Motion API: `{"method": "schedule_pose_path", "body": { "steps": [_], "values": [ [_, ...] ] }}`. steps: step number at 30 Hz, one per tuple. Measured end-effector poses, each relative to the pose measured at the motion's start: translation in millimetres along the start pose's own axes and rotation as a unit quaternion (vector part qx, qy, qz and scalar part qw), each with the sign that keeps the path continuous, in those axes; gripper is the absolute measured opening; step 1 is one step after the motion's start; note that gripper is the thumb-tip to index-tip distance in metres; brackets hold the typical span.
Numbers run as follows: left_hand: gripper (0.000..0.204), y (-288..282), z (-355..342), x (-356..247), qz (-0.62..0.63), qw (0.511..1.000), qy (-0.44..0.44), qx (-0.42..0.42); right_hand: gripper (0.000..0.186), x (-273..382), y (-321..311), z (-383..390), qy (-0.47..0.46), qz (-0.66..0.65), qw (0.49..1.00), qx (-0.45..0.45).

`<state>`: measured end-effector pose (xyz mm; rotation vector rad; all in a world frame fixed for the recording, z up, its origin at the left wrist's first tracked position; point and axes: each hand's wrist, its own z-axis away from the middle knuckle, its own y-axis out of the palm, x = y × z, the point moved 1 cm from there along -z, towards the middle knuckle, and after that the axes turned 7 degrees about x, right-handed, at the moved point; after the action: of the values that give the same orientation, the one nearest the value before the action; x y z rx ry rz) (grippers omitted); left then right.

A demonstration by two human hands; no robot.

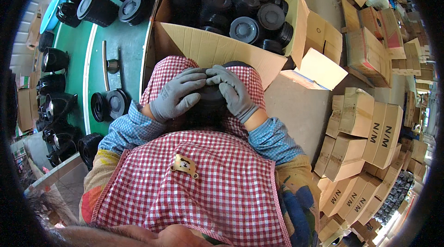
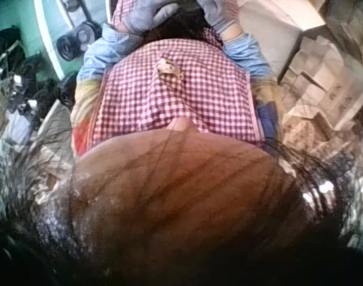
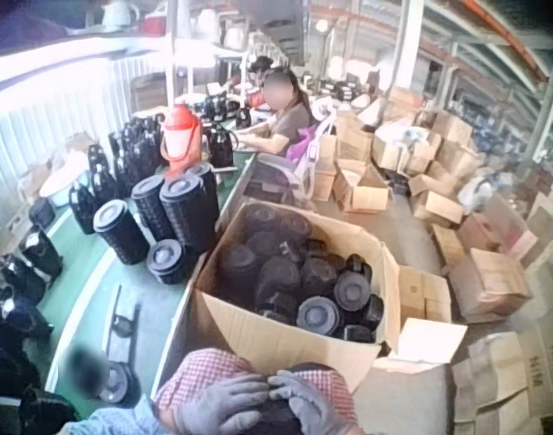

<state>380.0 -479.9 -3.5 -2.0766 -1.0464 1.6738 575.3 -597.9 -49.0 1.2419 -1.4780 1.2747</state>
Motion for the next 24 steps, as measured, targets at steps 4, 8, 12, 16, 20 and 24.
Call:
{"method": "schedule_pose_path", "body": {
  "steps": [4,8,12,16,20,24],
  "values": [
    [0.027,14,9,21,0.121,0.987,-0.042,-0.101,0.026,29,17,-9,-0.019,0.056,0.996,-0.073],
    [0.029,-16,-4,-10,0.131,0.99,0.024,-0.051,0.026,73,11,-2,-0.054,0.174,0.982,-0.046],
    [0.045,-6,-1,-15,0.102,0.99,0.092,-0.03,0.054,61,-9,19,-0.063,0.118,0.991,0.024],
    [0.049,-10,-19,-8,0.131,0.988,0.077,0.01,0.067,48,-23,15,-0.033,0.045,0.998,0.018],
    [0.039,-10,-28,-7,0.191,0.981,0.005,-0.019,0.054,46,-22,4,-0.003,-0.086,0.996,-0.038],
    [0.035,-13,-35,2,0.147,0.988,0.049,0.005,0.05,37,-27,2,-0.033,-0.062,0.997,-0.023]
  ]
}}
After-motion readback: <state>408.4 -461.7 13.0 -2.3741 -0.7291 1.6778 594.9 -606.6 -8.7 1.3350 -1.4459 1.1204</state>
